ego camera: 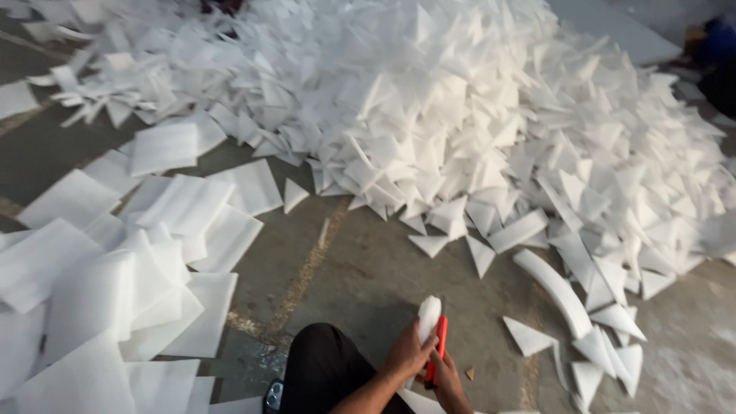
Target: The person sits on a tiled floor and repeatedly cuts white foam sheets into smaller pieces using a red utility knife. The person picks up a sheet, cuts it, and discards the pieces onto a growing pile.
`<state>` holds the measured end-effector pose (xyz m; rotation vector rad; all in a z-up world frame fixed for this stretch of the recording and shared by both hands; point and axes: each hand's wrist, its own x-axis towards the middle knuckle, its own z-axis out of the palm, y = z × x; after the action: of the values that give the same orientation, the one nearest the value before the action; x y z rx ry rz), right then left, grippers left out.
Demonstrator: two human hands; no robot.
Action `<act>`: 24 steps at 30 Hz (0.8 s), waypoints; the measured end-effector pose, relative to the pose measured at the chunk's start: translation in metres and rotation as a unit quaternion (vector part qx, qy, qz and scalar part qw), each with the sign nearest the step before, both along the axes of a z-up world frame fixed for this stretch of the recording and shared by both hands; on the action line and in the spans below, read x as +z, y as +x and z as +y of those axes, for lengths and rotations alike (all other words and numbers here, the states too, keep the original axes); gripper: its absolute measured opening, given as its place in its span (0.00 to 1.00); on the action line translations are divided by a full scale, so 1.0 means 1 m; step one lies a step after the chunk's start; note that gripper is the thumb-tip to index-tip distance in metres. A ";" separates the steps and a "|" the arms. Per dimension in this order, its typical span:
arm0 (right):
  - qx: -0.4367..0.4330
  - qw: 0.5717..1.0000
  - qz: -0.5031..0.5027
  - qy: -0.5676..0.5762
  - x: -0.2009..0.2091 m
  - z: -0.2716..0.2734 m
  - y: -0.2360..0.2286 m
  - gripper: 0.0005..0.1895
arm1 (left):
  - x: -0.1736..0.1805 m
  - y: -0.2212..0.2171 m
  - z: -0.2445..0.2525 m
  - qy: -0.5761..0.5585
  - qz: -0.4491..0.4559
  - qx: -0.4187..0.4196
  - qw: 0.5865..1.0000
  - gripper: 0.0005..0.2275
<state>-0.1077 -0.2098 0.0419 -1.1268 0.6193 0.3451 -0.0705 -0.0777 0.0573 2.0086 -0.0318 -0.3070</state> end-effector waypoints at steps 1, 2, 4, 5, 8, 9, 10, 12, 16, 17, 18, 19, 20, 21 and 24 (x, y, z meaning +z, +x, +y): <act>-0.032 0.997 0.039 0.066 0.002 0.003 -0.001 0.19 | 0.004 0.002 0.002 0.008 0.023 0.013 1.000 0.31; -0.004 0.999 0.020 0.049 0.005 0.008 0.001 0.21 | 0.006 0.005 0.006 0.012 0.038 0.026 0.999 0.29; 0.048 0.999 -0.011 0.008 0.008 0.009 -0.004 0.23 | 0.005 0.001 0.013 -0.014 0.041 0.087 0.995 0.26; 0.048 0.996 -0.036 -0.072 0.010 0.009 -0.006 0.24 | 0.003 0.000 0.014 -0.041 0.035 0.119 0.991 0.24; 0.050 0.972 -0.071 -0.219 0.014 0.000 -0.014 0.25 | -0.004 -0.015 0.013 -0.218 0.061 0.154 0.962 0.20; 0.064 0.975 -0.060 -0.206 0.012 0.000 -0.014 0.25 | -0.006 -0.021 0.018 -0.301 0.096 0.161 0.935 0.20; 0.078 0.977 -0.049 -0.192 0.013 0.000 -0.012 0.26 | -0.006 -0.024 0.022 -0.335 0.094 0.154 0.925 0.19; 0.104 0.988 -0.054 -0.103 0.012 -0.001 -0.019 0.24 | -0.002 -0.036 0.032 -0.401 0.091 0.147 0.899 0.18; 0.173 0.972 -0.106 -0.116 0.024 0.005 -0.029 0.19 | 0.011 -0.031 0.054 -0.451 0.115 0.193 0.864 0.19; 0.170 0.966 -0.133 -0.140 0.029 0.007 -0.032 0.17 | 0.011 -0.029 0.055 -0.438 0.116 0.205 0.867 0.19; 0.167 0.959 -0.159 -0.164 0.034 0.007 -0.035 0.16 | 0.009 -0.028 0.055 -0.424 0.118 0.217 0.871 0.19; 0.162 0.951 -0.185 -0.185 0.039 0.008 -0.038 0.16 | 0.005 -0.028 0.056 -0.396 0.110 0.229 0.882 0.19; 0.181 0.936 -0.189 -0.238 0.044 0.007 -0.041 0.16 | 0.000 -0.026 0.059 -0.368 0.102 0.239 0.893 0.18; 0.201 0.916 -0.194 -0.287 0.051 0.007 -0.042 0.17 | -0.006 -0.023 0.065 -0.338 0.089 0.252 0.902 0.18; 0.218 0.833 -0.312 -0.403 0.071 0.002 -0.060 0.19 | -0.021 -0.022 0.073 -0.042 -0.079 0.146 0.985 0.16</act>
<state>-0.1679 -0.2082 0.1129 -2.0918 -0.1339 0.0626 -0.0926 -0.0050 0.0361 1.9180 0.1469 0.0394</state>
